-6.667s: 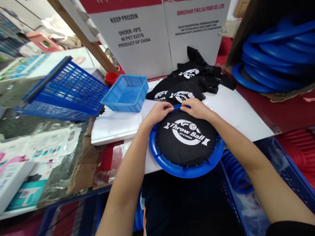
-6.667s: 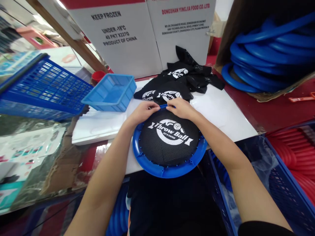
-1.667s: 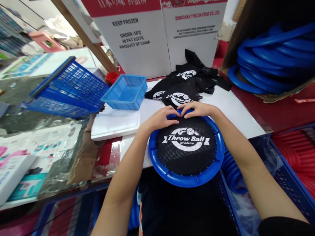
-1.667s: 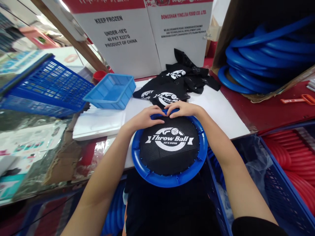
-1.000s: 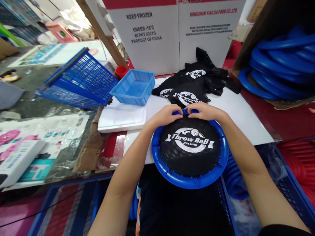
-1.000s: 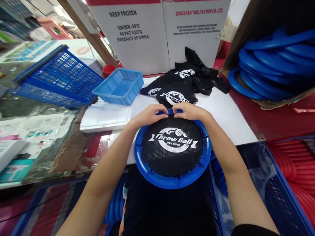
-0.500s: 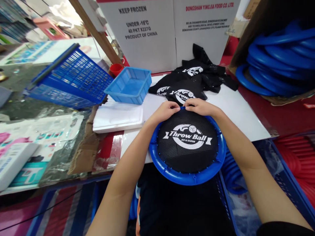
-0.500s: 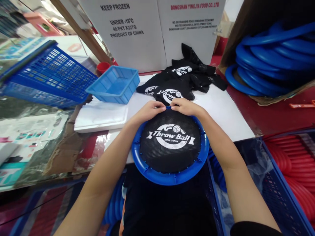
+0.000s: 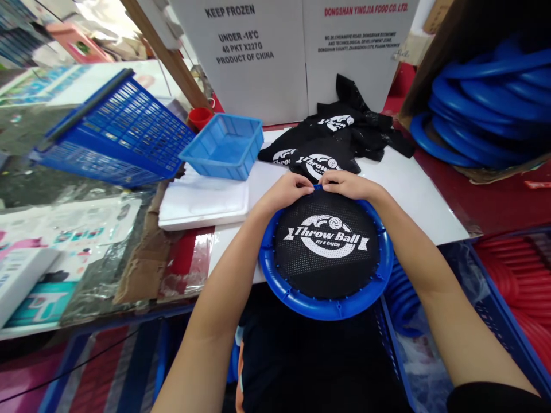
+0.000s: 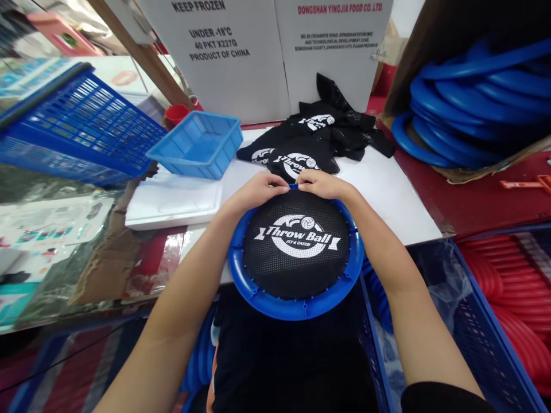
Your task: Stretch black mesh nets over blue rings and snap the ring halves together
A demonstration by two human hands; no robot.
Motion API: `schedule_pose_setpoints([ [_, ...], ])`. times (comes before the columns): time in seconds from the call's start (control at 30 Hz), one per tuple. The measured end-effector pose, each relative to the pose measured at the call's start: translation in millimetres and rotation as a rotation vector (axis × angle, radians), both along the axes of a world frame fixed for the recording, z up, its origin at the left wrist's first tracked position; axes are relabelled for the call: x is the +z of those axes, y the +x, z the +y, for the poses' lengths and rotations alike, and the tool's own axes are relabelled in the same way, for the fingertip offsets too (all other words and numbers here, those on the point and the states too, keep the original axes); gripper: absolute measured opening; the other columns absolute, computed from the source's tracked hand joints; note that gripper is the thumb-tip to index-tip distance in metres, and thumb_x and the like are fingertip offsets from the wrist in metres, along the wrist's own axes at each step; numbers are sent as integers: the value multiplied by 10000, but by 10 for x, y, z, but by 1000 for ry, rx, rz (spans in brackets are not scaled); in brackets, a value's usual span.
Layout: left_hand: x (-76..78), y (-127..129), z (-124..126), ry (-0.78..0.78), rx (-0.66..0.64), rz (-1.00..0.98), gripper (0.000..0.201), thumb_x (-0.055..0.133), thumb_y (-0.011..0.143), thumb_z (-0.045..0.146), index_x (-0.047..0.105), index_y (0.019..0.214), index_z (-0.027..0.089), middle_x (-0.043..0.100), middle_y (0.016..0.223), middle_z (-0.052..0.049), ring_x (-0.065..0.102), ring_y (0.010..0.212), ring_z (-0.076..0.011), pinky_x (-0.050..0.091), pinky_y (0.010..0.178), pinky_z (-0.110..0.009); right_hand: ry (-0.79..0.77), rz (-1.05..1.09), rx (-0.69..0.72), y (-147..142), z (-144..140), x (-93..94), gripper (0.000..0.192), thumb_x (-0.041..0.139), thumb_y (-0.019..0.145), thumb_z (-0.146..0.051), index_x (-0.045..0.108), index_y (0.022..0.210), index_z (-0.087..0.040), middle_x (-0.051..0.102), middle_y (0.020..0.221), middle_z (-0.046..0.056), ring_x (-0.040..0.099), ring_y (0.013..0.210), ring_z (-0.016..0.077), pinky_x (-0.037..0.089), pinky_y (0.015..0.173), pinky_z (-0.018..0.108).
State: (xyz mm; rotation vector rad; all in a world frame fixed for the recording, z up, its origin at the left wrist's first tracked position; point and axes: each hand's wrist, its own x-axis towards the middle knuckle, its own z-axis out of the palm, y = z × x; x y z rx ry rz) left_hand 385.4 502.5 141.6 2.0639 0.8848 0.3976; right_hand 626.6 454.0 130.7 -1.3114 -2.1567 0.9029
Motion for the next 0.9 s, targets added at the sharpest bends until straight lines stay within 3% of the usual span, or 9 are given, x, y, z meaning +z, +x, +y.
schedule_pose_setpoints([
  [0.33, -40, -34, 15, 59, -38, -34, 136, 689, 901, 223, 819, 905, 185, 820, 988, -83, 732, 935, -236, 569, 959, -392, 65, -86, 12, -62, 13, -10, 150, 586, 932, -283, 644, 806, -228, 725, 1124, 93, 646, 1053, 264, 519, 1071, 505],
  [0.53, 53, -172, 25, 77, -66, -12, 147, 683, 912, 250, 803, 979, 198, 821, 1031, -65, 731, 965, -219, 575, 965, -380, 106, -174, -60, -73, -19, 11, 125, 641, 900, -248, 691, 791, -215, 742, 1076, 94, 657, 1033, 265, 519, 1030, 459],
  [0.67, 114, -268, 8, 16, -142, -12, 148, 743, 873, 291, 810, 966, 197, 831, 989, -59, 743, 935, -219, 591, 944, -381, 70, -195, -26, 23, -99, 119, 110, 656, 897, -251, 719, 812, -220, 754, 1081, 86, 659, 1032, 263, 515, 1002, 432],
  [0.8, 137, -270, -44, -61, -180, -61, 175, 787, 814, 244, 807, 979, 190, 827, 921, -51, 755, 902, -210, 600, 913, -367, -60, -187, 113, 149, -217, 280, 149, 678, 899, -332, 744, 833, -217, 749, 1050, 78, 671, 969, 244, 525, 916, 391],
  [0.9, 162, -254, -84, -65, -229, -59, 185, 786, 817, 232, 806, 998, 199, 823, 903, -39, 757, 898, -207, 597, 916, -365, -78, -167, 78, 165, -276, 359, 154, 675, 894, -348, 759, 870, -220, 754, 976, 58, 671, 908, 231, 520, 849, 369],
])
